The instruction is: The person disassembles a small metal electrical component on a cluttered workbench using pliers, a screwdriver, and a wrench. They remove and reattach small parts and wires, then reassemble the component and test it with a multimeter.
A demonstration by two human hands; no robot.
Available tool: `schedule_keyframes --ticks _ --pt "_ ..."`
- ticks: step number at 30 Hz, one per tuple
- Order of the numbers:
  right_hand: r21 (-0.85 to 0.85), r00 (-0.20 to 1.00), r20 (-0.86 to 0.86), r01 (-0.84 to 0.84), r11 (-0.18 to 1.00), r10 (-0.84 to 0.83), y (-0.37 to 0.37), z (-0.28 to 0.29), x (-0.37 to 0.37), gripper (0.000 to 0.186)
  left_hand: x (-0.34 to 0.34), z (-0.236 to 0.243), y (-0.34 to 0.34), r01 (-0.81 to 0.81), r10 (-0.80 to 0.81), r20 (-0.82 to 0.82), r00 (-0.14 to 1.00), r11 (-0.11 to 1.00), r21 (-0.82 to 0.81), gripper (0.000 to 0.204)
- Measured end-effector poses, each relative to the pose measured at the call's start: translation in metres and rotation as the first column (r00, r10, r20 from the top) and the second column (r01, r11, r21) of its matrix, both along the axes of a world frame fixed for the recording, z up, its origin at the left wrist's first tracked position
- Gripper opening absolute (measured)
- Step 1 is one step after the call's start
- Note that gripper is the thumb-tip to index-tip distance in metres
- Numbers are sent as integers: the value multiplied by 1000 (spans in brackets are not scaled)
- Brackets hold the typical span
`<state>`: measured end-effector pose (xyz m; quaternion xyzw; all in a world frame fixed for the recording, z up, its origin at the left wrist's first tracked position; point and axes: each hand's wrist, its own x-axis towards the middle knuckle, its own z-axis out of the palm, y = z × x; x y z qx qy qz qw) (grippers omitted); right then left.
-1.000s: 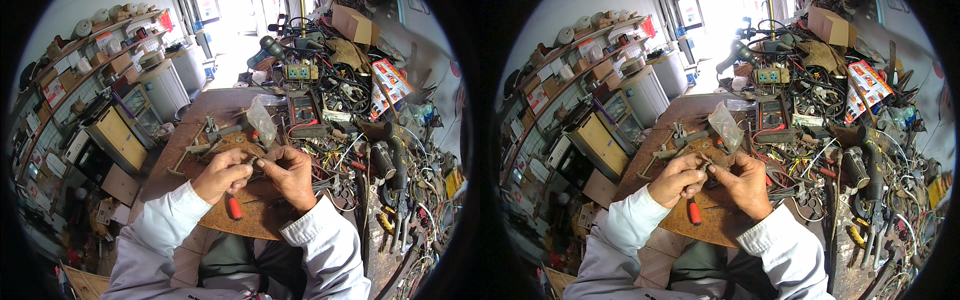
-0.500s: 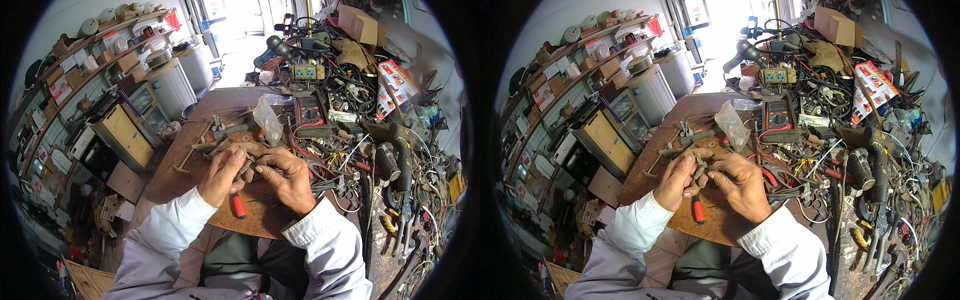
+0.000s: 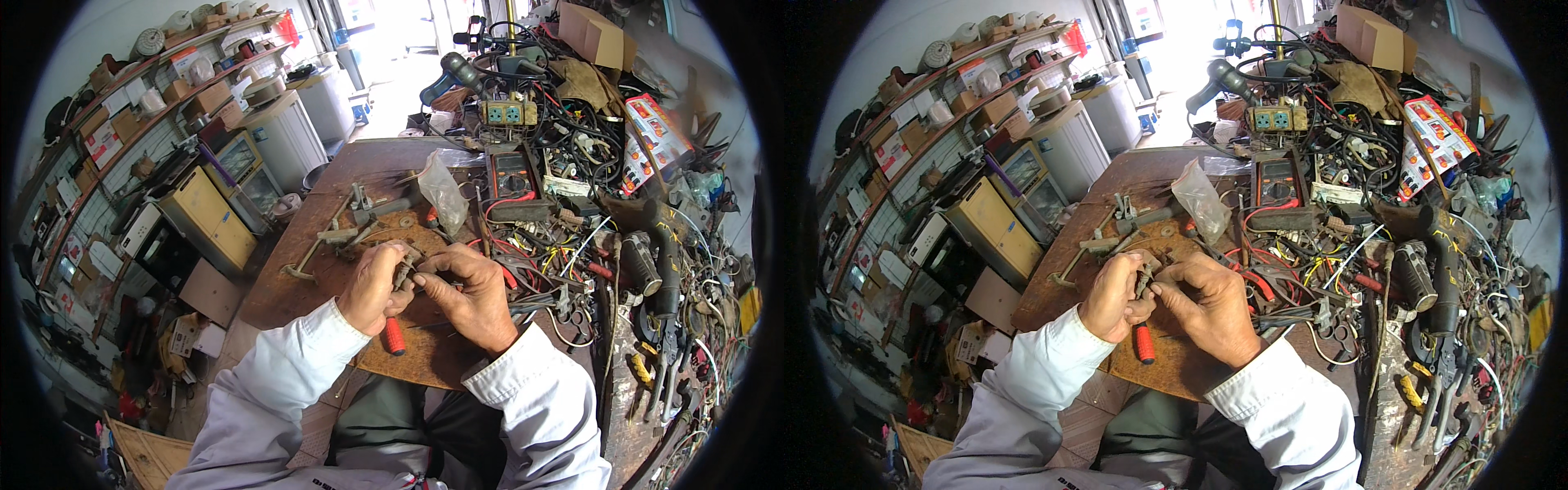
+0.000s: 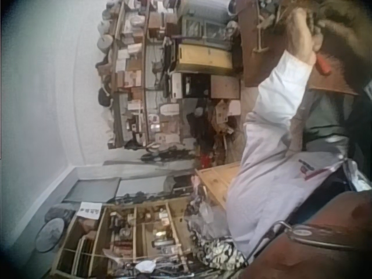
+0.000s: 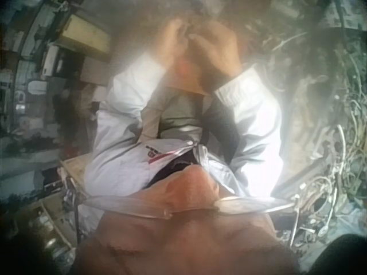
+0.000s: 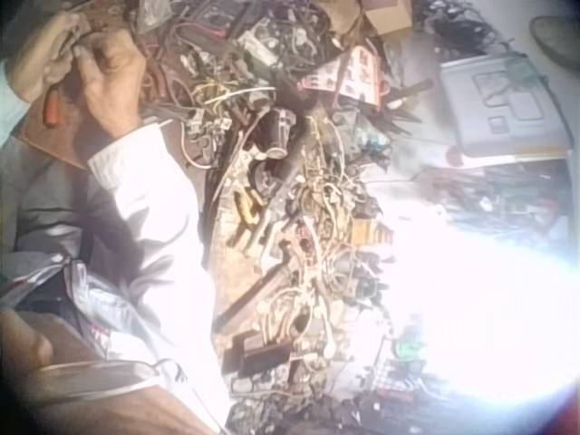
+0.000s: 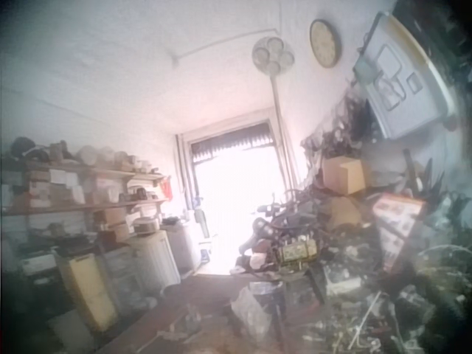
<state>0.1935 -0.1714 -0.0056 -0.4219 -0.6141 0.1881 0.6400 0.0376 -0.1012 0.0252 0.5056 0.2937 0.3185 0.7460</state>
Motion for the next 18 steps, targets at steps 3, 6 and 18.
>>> schedule_keyframes --ticks 3,6,18 --pt "-2 999 -35 -2 1000 2 1 -1 0 9 3 4 -1 -15 13 -21 1000 996 -92 25" --pt "-68 997 -77 -35 997 29 0 -2 2 9 3 4 0 14 -17 -32 999 996 -86 25" --pt "-59 999 -45 -19 998 17 6 -5 5 20 4 -5 3 72 -45 -112 993 964 257 24"
